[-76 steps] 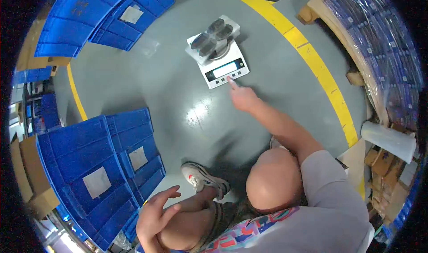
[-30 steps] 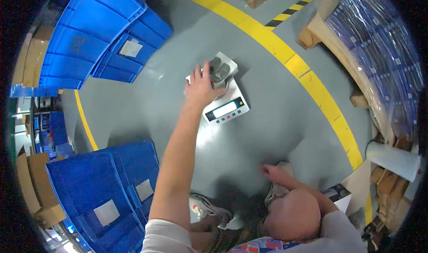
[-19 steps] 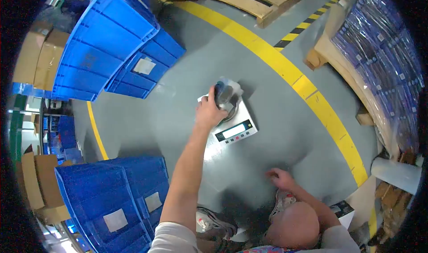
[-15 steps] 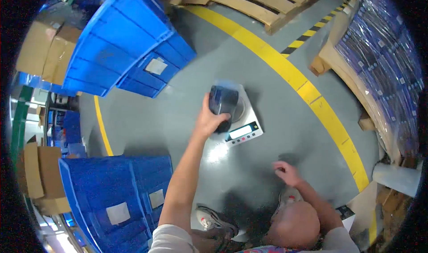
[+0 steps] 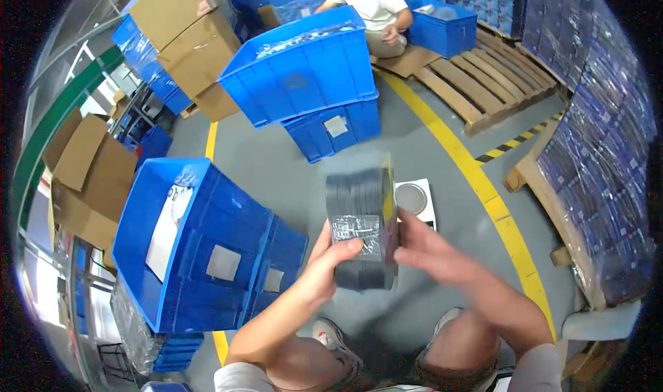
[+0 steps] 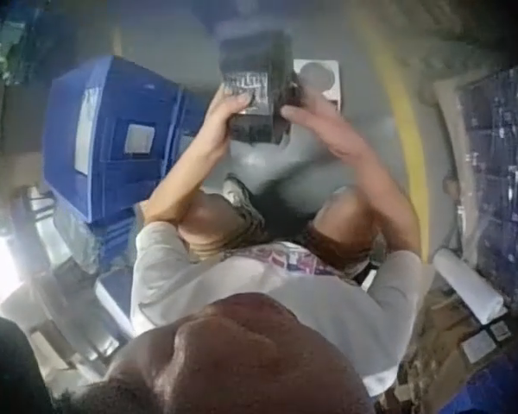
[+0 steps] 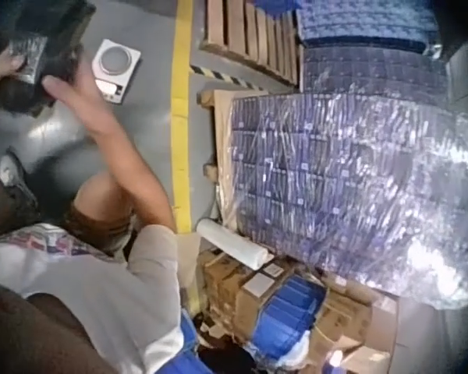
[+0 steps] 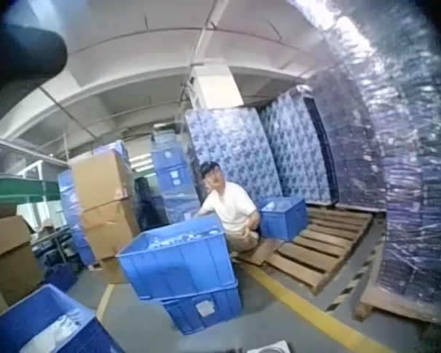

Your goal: Weighing metal components on a digital scale and packing them into a cardboard box.

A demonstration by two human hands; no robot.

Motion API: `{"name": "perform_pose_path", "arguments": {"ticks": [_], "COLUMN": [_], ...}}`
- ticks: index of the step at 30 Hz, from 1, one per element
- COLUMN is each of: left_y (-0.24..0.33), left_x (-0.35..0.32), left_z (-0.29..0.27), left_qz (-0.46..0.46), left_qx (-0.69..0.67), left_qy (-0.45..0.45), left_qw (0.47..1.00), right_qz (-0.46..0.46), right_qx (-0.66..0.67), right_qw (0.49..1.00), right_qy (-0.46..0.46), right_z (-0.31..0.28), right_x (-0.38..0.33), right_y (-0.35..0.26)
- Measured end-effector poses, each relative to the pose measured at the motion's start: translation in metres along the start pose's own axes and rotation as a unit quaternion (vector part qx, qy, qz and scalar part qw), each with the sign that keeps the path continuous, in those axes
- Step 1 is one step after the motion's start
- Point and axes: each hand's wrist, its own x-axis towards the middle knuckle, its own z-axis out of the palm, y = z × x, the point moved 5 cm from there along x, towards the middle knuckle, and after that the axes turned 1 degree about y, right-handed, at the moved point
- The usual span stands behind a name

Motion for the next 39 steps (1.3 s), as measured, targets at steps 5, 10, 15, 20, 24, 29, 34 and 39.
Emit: {"name": "perform_pose_path", "arguments": {"ticks": [5,10,15,20,24,29,34,39], "left_y": [0.012,0.003,-0.001,-0.034,-0.054,-0.06,-0.063,-0.087], "left_x": [-0.033,-0.046,-0.046,-0.032,-0.026,-0.016,0.006,0.001], "left_z": [-0.005,-0.027,-0.024,-0.03,-0.023,-0.024,-0.043,-0.028], "left_qz": [0.063,0.106,0.119,0.012,-0.075,-0.07,-0.075,-0.235], "left_qx": [0.029,0.101,0.163,0.105,0.084,0.179,0.15,-0.078], "left_qy": [0.049,0.034,-0.007,0.003,-0.02,-0.06,-0.092,-0.132], "left_qw": [0.996,0.989,0.979,0.994,0.993,0.98,0.982,0.96], "right_qz": [-0.013,0.02,0.004,0.057,0.127,0.184,0.174,0.215], "right_qx": [-0.011,-0.061,-0.083,-0.055,0.0,0.064,0.16,0.247], "right_qw": [0.999,0.997,0.995,0.995,0.985,0.976,0.966,0.942], "right_qy": [0.029,0.03,0.053,0.053,0.116,0.098,0.106,0.075], "right_z": [0.044,0.07,0.058,0.032,0.016,0.008,0.006,0.01], "right_x": [0.002,0.004,-0.003,-0.01,-0.034,-0.042,-0.045,-0.048], "right_y": [0.01,0.015,0.034,0.06,0.07,0.071,0.063,0.068]}}
